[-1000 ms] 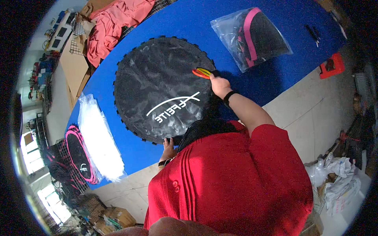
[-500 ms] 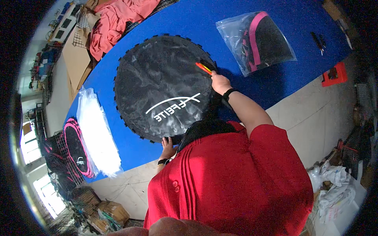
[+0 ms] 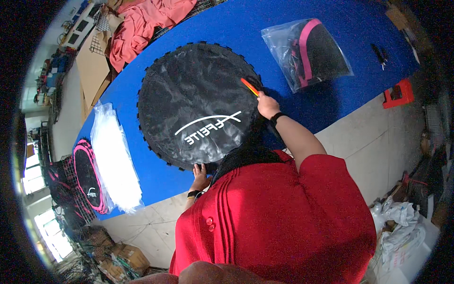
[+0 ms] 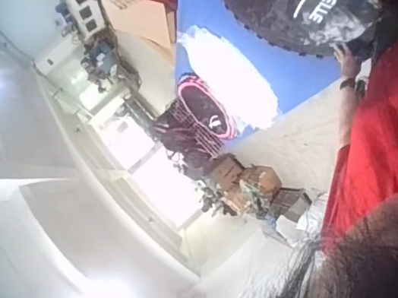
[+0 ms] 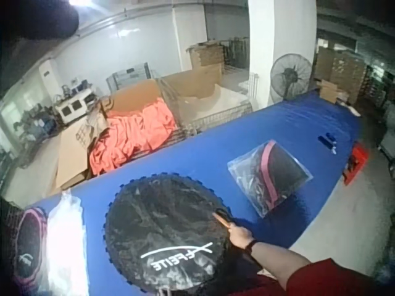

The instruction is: Trimming the edge of a circular black pad using a utility knife on a blue work surface.

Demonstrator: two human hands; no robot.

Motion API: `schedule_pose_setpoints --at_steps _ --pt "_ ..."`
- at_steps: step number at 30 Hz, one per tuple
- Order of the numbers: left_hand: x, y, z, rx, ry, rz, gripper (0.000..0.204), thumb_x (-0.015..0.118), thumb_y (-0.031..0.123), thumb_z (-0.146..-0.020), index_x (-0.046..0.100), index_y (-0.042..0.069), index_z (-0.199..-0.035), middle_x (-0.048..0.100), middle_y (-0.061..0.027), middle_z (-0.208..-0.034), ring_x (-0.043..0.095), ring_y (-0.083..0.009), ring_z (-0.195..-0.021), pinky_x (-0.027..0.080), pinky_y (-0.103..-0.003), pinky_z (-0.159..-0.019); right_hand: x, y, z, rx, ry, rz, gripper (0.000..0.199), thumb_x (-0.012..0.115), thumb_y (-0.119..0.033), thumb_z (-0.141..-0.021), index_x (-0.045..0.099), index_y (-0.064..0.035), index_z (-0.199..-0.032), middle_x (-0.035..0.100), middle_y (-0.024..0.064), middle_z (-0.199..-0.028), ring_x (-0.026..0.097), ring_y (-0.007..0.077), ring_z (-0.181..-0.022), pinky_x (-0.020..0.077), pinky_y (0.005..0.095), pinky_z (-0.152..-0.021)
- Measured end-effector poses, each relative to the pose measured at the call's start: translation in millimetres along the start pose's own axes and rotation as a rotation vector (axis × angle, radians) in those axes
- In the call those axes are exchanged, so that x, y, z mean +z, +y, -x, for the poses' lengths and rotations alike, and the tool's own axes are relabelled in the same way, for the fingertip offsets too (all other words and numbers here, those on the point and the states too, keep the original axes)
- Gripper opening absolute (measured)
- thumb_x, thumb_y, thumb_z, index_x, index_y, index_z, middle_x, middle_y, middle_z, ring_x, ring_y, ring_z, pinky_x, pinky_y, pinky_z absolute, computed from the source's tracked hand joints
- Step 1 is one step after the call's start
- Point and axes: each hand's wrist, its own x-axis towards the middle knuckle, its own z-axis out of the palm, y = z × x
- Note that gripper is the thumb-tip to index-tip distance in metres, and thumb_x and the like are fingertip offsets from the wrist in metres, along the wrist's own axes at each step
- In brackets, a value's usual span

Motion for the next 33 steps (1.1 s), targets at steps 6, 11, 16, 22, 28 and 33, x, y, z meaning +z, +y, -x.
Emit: schedule_pose_setpoints --at_steps 6,11,16,22,28,33 --pt "0 -7 -3 0.038 0.001 -0.033 0.102 0.075 0.037 -0.083 0.015 -0.001 -0.157 -0.001 -0.0460 -0.155 0.008 -0.0662 -0.142 0.019 -0.060 -0.119 8 2 24 0.046 -0.034 -0.022 0.030 0.047 -0.025 -0.102 0.052 -0.0097 -0.128 0.069 0.0243 -0.096 0.066 0.0446 -0.094 0.0498 0.0571 -0.080" --pt "3 -7 -4 0.016 -0.009 -0.023 0.105 0.077 0.039 -0.082 0.015 0.000 -0.157 0.001 -0.0453 -0.155 0.008 -0.0659 -0.142 0.019 -0.060 -0.119 7 15 61 -0.078 0.044 -0.002 0.033 0.046 -0.023 -0.101 0.050 -0.0099 -0.131 0.069 0.0243 -0.088 0.067 0.0457 -0.085 0.0500 0.0588 -0.074" --pt "0 -6 -2 0.039 0.041 -0.046 0.104 0.077 0.039 -0.082 0.016 0.000 -0.157 0.002 -0.0444 -0.156 0.010 -0.0648 -0.142 0.021 -0.059 -0.119 3 7 36 0.006 -0.034 0.024 0.031 0.045 -0.024 -0.102 0.051 -0.0095 -0.129 0.069 0.0247 -0.093 0.067 0.0455 -0.091 0.0505 0.0563 -0.079" --pt "-1 -3 -3 0.004 0.033 -0.026 0.102 0.076 0.038 -0.083 0.016 0.000 -0.157 0.003 -0.0442 -0.156 0.011 -0.0643 -0.142 0.022 -0.058 -0.119 2 -2 7 0.035 -0.028 0.006 0.030 0.045 -0.025 -0.102 0.050 -0.0108 -0.128 0.069 0.0235 -0.098 0.067 0.0439 -0.096 0.0511 0.0550 -0.080" --pt "0 0 -2 0.014 0.056 -0.020 0.100 0.074 0.037 -0.084 0.017 -0.001 -0.157 0.002 -0.0447 -0.156 0.010 -0.0644 -0.143 0.020 -0.058 -0.120 2 10 27 -0.224 -0.031 0.142 0.035 0.044 -0.020 -0.099 0.052 -0.0089 -0.131 0.072 0.0188 -0.092 0.070 0.0393 -0.083 0.0533 0.0527 -0.072" --pt "-2 9 0 -0.039 0.014 -0.047 0.099 0.073 0.039 -0.085 0.018 -0.004 -0.155 0.005 -0.0469 -0.154 0.010 -0.0642 -0.143 0.019 -0.058 -0.120 1 3 -3 -0.239 -0.058 0.260 0.034 0.043 -0.018 -0.099 0.052 -0.0110 -0.132 0.071 0.0166 -0.088 0.071 0.0368 -0.082 0.0533 0.0511 -0.068"
